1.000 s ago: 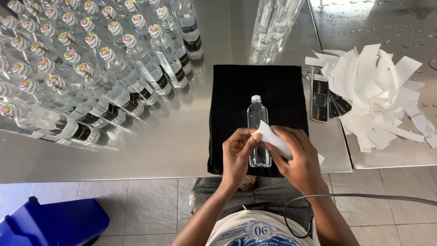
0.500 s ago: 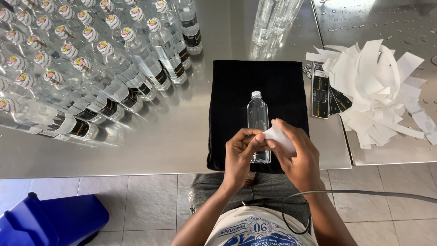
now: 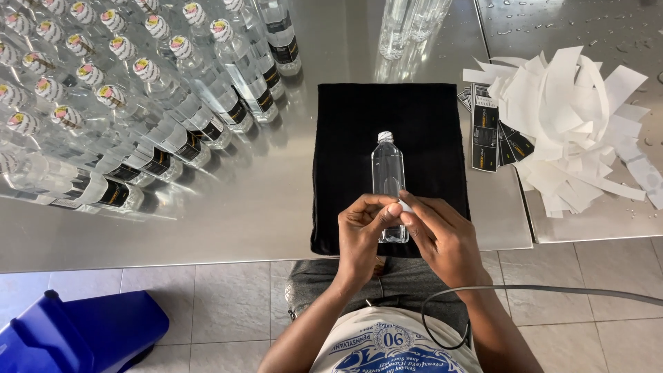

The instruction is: The person repeatedly picks up clear plastic bottles and applies black labels to them. They peel the backing from the labels, wrap them around the bottles, and smooth them down before placing the finished bottles on a nearby table.

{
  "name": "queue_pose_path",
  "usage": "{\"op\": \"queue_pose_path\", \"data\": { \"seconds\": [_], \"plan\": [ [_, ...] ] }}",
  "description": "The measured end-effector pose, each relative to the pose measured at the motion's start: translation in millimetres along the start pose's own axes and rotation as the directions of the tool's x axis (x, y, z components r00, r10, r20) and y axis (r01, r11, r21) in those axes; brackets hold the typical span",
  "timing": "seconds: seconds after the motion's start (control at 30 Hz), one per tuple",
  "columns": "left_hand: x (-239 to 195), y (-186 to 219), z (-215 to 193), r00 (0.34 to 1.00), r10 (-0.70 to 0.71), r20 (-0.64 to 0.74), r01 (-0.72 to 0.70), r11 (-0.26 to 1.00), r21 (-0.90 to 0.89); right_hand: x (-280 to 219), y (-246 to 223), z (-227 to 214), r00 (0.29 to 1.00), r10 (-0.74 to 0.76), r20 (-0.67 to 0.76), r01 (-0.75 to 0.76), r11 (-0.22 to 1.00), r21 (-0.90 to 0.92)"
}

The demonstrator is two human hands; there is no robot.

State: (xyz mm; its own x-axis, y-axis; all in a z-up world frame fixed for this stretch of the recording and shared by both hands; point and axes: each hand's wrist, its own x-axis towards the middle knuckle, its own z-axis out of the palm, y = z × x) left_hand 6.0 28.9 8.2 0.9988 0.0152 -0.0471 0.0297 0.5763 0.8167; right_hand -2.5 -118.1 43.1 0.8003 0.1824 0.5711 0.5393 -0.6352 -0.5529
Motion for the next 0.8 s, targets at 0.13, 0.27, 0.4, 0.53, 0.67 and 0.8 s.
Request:
{"op": "queue_pose_path", "data": {
  "seconds": [0.13,0.27,0.4,0.53,0.67,0.8],
  "plan": [
    [-5,4,3,0.999,0.044,-0.012,-0.043,0.997,0.057,3,-5,-3,1.0,0.007,0.031,-0.007,1.0,0.015],
    [-11,9,11,0.998,0.059,-0.005,-0.058,0.993,0.103,3,-7,-11,0.999,0.046,-0.001,-0.046,0.99,0.137],
    [-12,14,19,0.994,0.105,0.026,-0.108,0.984,0.143,-1,-2,-9,0.985,0.165,-0.053,-0.147,0.958,0.246],
    [-17,17,18,0.952,0.224,0.211,-0.29,0.882,0.371,11,-4,-6,0.89,0.454,-0.052,-0.352,0.754,0.555],
    [-34,-6,17,0.906,0.139,0.399,-0.335,0.812,0.478,20,22,-4,0.696,0.718,0.02,-0.383,0.347,0.856],
    [-37,-17,8,0.968,0.105,0.227,-0.201,0.867,0.456,24,38,-9,0.588,0.801,-0.109,-0.243,0.304,0.921]
  ]
}}
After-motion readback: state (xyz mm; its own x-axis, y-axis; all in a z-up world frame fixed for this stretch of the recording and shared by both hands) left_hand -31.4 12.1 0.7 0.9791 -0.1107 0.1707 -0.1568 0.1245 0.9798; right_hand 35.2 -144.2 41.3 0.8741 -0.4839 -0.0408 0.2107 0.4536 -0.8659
